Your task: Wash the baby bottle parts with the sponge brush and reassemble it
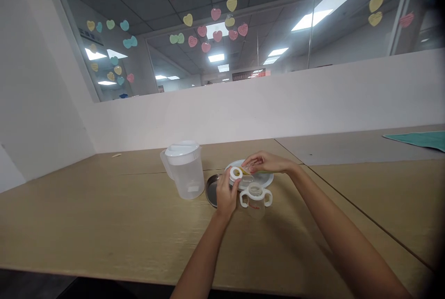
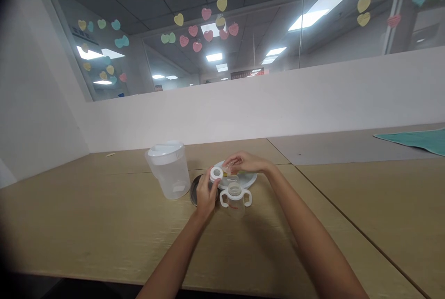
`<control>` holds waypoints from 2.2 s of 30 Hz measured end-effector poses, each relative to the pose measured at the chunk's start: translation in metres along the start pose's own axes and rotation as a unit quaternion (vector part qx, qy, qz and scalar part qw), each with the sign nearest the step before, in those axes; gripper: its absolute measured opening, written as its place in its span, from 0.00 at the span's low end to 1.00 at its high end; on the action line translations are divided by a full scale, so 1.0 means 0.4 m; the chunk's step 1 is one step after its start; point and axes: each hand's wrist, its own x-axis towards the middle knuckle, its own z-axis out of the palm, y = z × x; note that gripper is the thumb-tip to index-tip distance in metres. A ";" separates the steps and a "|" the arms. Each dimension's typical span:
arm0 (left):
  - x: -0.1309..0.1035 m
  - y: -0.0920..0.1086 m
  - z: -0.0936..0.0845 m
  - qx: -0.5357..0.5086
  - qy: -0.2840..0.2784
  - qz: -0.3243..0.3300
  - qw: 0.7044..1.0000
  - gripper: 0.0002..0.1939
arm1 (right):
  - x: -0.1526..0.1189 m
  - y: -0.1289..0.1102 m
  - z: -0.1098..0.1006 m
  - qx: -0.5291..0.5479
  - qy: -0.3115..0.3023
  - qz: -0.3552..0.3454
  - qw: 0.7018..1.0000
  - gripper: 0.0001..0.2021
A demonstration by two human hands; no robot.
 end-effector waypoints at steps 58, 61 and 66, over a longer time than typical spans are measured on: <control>0.032 -0.147 -0.134 0.241 0.248 -0.151 0.926 0.47 | -0.107 0.121 0.237 -0.360 0.292 -0.141 0.875 0.20; 0.034 -0.133 -0.133 0.270 0.220 -0.112 0.930 0.45 | -0.106 0.141 0.246 -0.376 0.302 -0.147 0.863 0.21; 0.034 -0.136 -0.116 0.277 0.180 -0.046 0.943 0.40 | -0.105 0.163 0.244 -0.400 0.315 -0.161 0.845 0.21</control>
